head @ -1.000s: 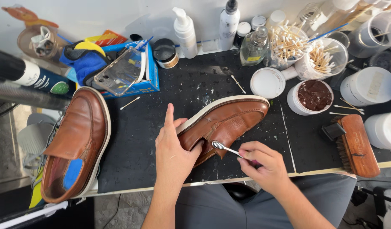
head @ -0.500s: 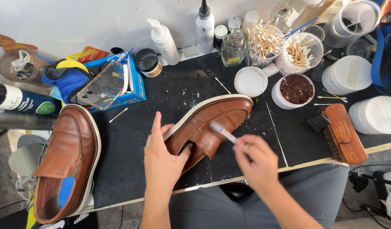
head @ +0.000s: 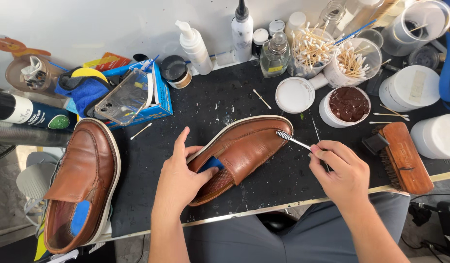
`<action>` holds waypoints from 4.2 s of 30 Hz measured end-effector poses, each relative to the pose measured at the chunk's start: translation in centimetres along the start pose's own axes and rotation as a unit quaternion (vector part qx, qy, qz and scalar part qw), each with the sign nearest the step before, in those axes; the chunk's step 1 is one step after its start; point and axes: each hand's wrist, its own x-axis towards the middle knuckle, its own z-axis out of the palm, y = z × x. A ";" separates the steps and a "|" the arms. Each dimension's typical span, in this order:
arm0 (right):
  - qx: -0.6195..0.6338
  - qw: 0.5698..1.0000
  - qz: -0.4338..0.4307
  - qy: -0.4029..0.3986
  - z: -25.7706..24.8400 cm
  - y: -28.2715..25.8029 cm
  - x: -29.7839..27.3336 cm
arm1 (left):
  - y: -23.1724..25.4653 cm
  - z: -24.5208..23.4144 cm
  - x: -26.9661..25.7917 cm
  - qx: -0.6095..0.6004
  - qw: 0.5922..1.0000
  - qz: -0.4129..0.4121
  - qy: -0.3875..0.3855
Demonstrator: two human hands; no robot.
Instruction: The person cleans a brown leather loafer using a toothbrush. They repeatedly dip the toothbrush into a container of dark brown paste and scrub the shoe's upper, sole, and edges. The person rotates the shoe to access different areas and occasionally wipes the surface with their hand.
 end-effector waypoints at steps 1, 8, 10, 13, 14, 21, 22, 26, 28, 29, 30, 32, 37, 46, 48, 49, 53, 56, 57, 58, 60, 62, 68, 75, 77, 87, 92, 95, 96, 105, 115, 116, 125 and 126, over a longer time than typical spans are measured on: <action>-0.007 1.000 -0.005 -0.005 -0.1 0.0 -0.2 | -0.1 0.1 -0.1 0.012 1.000 0.014 0.015; 0.081 0.996 -0.023 -0.033 2.6 -5.2 -1.5 | -0.3 1.6 -1.7 0.019 0.994 0.067 0.083; 0.086 0.995 -0.033 -0.034 2.3 -5.0 -1.3 | -0.4 1.7 -1.9 0.014 0.994 0.067 0.088; 0.027 0.999 -0.026 -0.018 0.7 -2.4 -0.5 | -0.5 1.7 -2.0 0.017 0.994 0.063 0.084; 0.013 0.999 -0.029 -0.004 0.2 -1.5 -0.2 | -0.4 1.6 -1.9 0.023 0.995 0.058 0.082; 0.066 0.994 -0.080 -0.029 2.5 -3.0 -0.3 | -0.3 1.9 -1.6 0.071 0.992 0.064 0.077; 0.074 0.994 -0.074 -0.032 2.8 -3.3 -0.3 | -0.3 1.9 -1.6 0.068 0.992 0.067 0.081; 0.055 0.998 -0.032 -0.025 1.6 -2.4 0.1 | -0.3 1.7 -1.7 0.053 0.991 0.078 0.094; 0.024 1.000 -0.004 -0.011 0.2 -1.3 0.1 | -0.2 1.7 -1.7 0.050 0.991 0.078 0.093; 0.012 1.000 0.008 -0.006 -0.4 -0.8 0.1 | -0.1 1.7 -1.6 0.052 0.992 0.073 0.091; 0.000 1.000 0.019 0.000 -0.7 -0.6 -0.1 | 0.0 1.7 -1.6 0.054 0.992 0.068 0.091; 0.001 1.000 0.013 -0.007 -0.2 -1.0 -1.0 | 0.2 1.7 -1.4 0.060 0.993 0.050 0.084; 0.145 0.987 0.062 -0.043 2.7 -3.2 -4.4 | 0.4 1.6 -1.0 0.044 0.996 0.027 0.075; 0.211 0.963 0.163 -0.024 3.8 -4.5 -5.5 | -0.5 2.1 -1.1 0.068 0.992 0.060 0.091; 0.267 0.953 0.132 -0.054 4.3 -6.4 -6.4 | -0.5 2.1 -1.2 0.061 0.992 0.060 0.094; 0.276 0.953 0.114 -0.056 4.4 -6.4 -6.3 | -0.4 2.1 -1.1 0.061 0.993 0.051 0.092; 0.259 0.952 0.153 -0.057 4.0 -5.2 -5.9 | -0.3 2.0 -1.2 0.067 0.994 0.035 0.083; 0.220 0.961 0.146 -0.085 2.2 -3.4 -4.5 | -0.1 1.9 -1.3 0.065 0.993 0.043 0.086; 0.211 0.964 0.127 -0.098 1.3 -3.0 -4.0 | -0.1 1.9 -1.3 0.064 0.993 0.046 0.086; 0.172 0.969 0.158 -0.078 -0.2 -2.2 -3.6 | 0.0 1.8 -1.2 0.060 0.994 0.042 0.084; 0.109 0.976 0.190 -0.008 -3.4 -0.1 -2.3 | 0.0 1.7 -1.2 0.049 0.995 0.032 0.082; 0.002 0.980 0.196 0.028 -6.1 2.2 -1.4 | 0.0 1.7 -1.2 0.045 0.994 0.053 0.087; -0.137 0.982 0.130 -0.004 -8.2 6.1 -0.2 | 0.3 1.4 -0.7 0.031 0.997 0.015 0.066; -0.162 0.979 0.125 -0.018 -7.9 5.5 1.2 | -0.6 0.8 2.0 0.054 0.997 -0.035 -0.032; -0.156 0.979 0.129 -0.023 -7.9 5.6 1.5 | -0.6 1.0 2.9 0.039 0.997 -0.047 -0.056; -0.153 0.982 0.110 -0.011 -7.4 5.8 0.9 | -1.9 1.3 3.5 0.008 0.996 -0.057 -0.070; -0.152 0.981 0.121 -0.006 -7.4 6.3 0.3 | -1.5 1.2 3.4 0.032 0.996 -0.049 -0.065; -0.077 0.989 0.123 0.025 -7.3 5.5 -0.4 | -0.9 1.3 2.7 0.036 0.996 -0.058 -0.059; -0.043 0.991 0.125 0.034 -7.2 5.0 -0.5 | -0.7 1.3 2.3 0.034 0.996 -0.062 -0.054; 0.214 0.956 0.182 -0.089 -2.1 -0.6 -3.5 | -0.1 2.9 -1.2 0.037 0.999 -0.008 0.028; 0.165 0.966 0.176 -0.092 0.2 -1.9 -3.3 | 0.3 3.6 -2.6 0.058 0.997 -0.006 0.059; 0.132 0.979 0.145 -0.064 0.3 -2.3 -3.2 | 0.2 3.6 -2.6 0.056 0.997 -0.002 0.060; 0.132 0.985 0.109 -0.012 2.2 -3.8 -5.0 | -0.3 3.7 -2.4 0.052 0.996 0.021 0.066; 0.121 0.988 0.100 -0.002 2.4 -3.7 -5.1 | -0.4 3.8 -2.5 0.052 0.996 0.032 0.072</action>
